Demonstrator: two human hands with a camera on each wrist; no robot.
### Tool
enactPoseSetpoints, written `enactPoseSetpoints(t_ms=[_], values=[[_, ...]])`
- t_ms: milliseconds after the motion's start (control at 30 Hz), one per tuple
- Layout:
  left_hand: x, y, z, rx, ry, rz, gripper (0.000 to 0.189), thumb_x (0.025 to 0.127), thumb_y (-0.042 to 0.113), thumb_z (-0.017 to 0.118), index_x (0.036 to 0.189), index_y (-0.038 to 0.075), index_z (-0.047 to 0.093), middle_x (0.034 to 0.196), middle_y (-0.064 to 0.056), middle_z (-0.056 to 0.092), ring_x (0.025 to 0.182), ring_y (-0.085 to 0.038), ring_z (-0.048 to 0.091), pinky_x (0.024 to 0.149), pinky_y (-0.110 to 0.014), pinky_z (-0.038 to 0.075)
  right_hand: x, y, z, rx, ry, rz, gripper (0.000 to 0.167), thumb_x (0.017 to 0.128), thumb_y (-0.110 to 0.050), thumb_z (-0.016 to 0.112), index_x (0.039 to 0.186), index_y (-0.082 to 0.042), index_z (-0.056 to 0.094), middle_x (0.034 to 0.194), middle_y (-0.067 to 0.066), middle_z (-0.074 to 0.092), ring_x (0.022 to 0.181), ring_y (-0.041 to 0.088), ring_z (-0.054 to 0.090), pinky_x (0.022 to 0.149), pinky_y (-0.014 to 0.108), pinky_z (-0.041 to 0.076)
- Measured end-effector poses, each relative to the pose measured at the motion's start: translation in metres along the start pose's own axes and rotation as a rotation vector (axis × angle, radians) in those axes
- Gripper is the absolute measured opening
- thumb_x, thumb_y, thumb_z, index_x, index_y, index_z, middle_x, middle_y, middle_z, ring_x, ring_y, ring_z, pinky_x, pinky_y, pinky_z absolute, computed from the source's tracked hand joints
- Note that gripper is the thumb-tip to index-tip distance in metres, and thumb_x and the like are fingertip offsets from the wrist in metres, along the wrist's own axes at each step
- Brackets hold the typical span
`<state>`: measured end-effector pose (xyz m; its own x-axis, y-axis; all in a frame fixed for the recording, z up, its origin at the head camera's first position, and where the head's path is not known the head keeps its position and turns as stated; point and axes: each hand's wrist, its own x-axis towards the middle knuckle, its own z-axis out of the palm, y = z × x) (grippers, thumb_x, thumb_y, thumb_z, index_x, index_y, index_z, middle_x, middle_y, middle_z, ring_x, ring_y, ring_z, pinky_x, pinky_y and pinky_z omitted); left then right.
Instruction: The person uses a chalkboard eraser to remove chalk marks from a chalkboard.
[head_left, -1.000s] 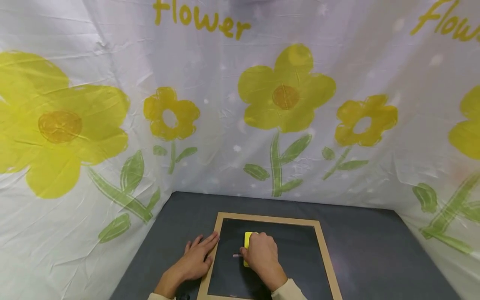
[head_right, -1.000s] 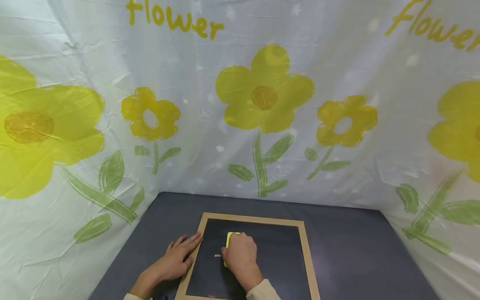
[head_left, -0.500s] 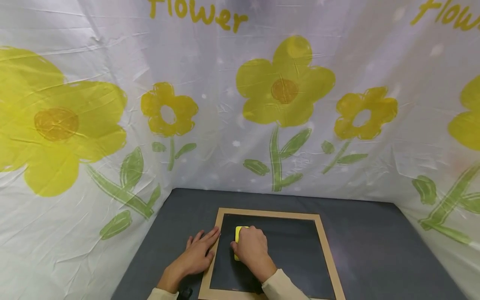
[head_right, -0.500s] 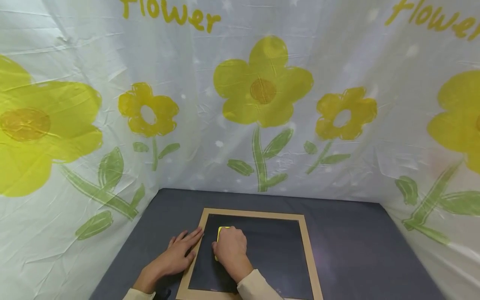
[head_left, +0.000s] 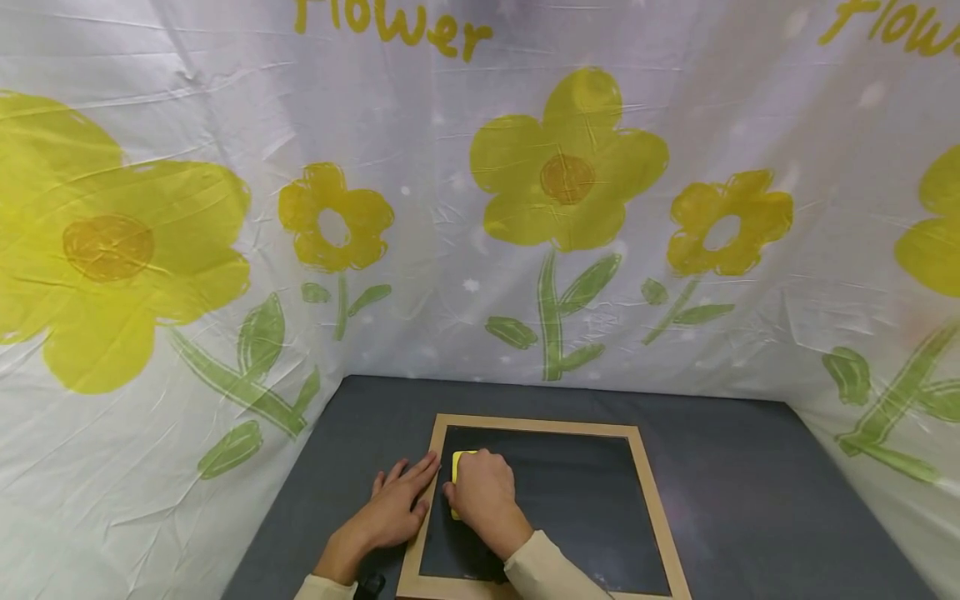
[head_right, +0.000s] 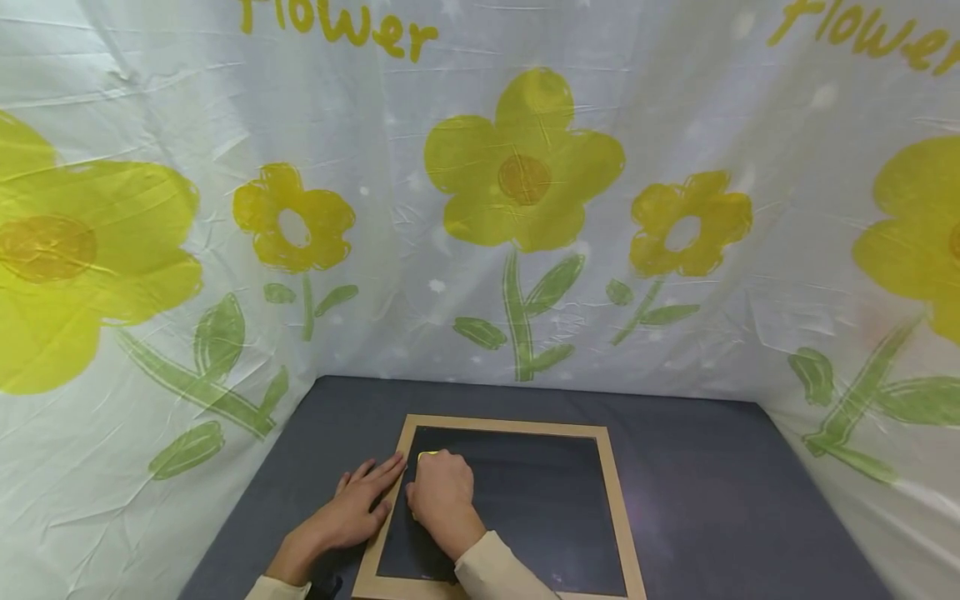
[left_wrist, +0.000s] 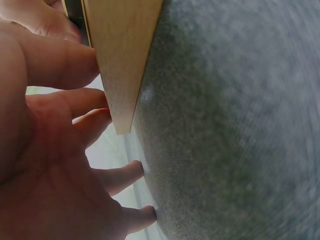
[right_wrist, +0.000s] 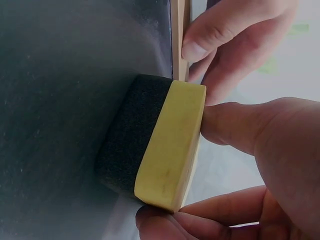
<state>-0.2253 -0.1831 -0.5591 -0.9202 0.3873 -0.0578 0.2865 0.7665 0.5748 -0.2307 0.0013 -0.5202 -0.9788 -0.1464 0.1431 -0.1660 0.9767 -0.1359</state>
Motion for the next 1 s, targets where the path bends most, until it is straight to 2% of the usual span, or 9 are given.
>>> enactPoseSetpoints(t_ms=[267,467,600,700,900,1000], values=[[0.002,-0.005,0.0,-0.043,0.019,0.032,0.065,0.105,0.008,0.064,0.168,0.012,0.047,0.179,-0.007,0.037,0.16,-0.061,0.026,0.117,-0.091,0.008,0.002,-0.004,-0.001,-0.004,0.016,-0.029,0.046,0.088,-0.05,0.09,0.095,-0.005,0.084,0.079,0.01,0.074,0.068,0.027,0.073,0.058,0.04,0.063],[-0.002,-0.002,-0.003,-0.062,-0.015,0.04,0.065,0.106,0.01,0.062,0.169,0.012,0.045,0.179,-0.009,0.035,0.159,-0.064,0.024,0.115,-0.092,0.006,0.0,-0.007,0.0,0.014,-0.018,-0.023,0.047,0.088,-0.05,0.09,0.099,-0.005,0.084,0.08,0.01,0.073,0.069,0.027,0.072,0.06,0.04,0.063],[-0.005,0.001,-0.004,-0.066,-0.027,0.017,0.066,0.106,0.009,0.064,0.169,0.012,0.044,0.179,-0.009,0.035,0.161,-0.061,0.024,0.118,-0.091,0.006,0.0,-0.008,-0.001,0.016,-0.042,-0.008,0.049,0.088,-0.052,0.089,0.103,-0.006,0.083,0.08,0.009,0.072,0.071,0.027,0.072,0.062,0.04,0.063],[-0.005,-0.003,-0.002,-0.057,-0.035,0.018,0.066,0.108,0.012,0.063,0.17,0.015,0.043,0.18,-0.007,0.034,0.16,-0.062,0.024,0.118,-0.091,0.007,0.0,-0.007,-0.001,0.025,-0.064,0.004,0.05,0.088,-0.054,0.089,0.104,-0.007,0.083,0.081,0.009,0.071,0.071,0.027,0.072,0.064,0.041,0.063],[0.002,-0.015,0.002,-0.001,-0.024,0.077,0.064,0.111,0.021,0.059,0.172,0.019,0.04,0.181,-0.003,0.031,0.155,-0.067,0.027,0.111,-0.094,0.013,0.0,-0.006,0.0,0.035,-0.056,0.032,0.051,0.087,-0.055,0.089,0.101,-0.007,0.083,0.081,0.008,0.071,0.071,0.027,0.071,0.065,0.043,0.063],[0.004,-0.012,0.0,0.004,-0.032,0.06,0.063,0.111,0.02,0.06,0.171,0.019,0.042,0.181,-0.002,0.033,0.156,-0.064,0.028,0.113,-0.093,0.014,0.0,-0.005,0.0,0.032,-0.04,0.028,0.051,0.088,-0.055,0.088,0.101,-0.006,0.083,0.081,0.008,0.072,0.07,0.027,0.071,0.064,0.043,0.062]])
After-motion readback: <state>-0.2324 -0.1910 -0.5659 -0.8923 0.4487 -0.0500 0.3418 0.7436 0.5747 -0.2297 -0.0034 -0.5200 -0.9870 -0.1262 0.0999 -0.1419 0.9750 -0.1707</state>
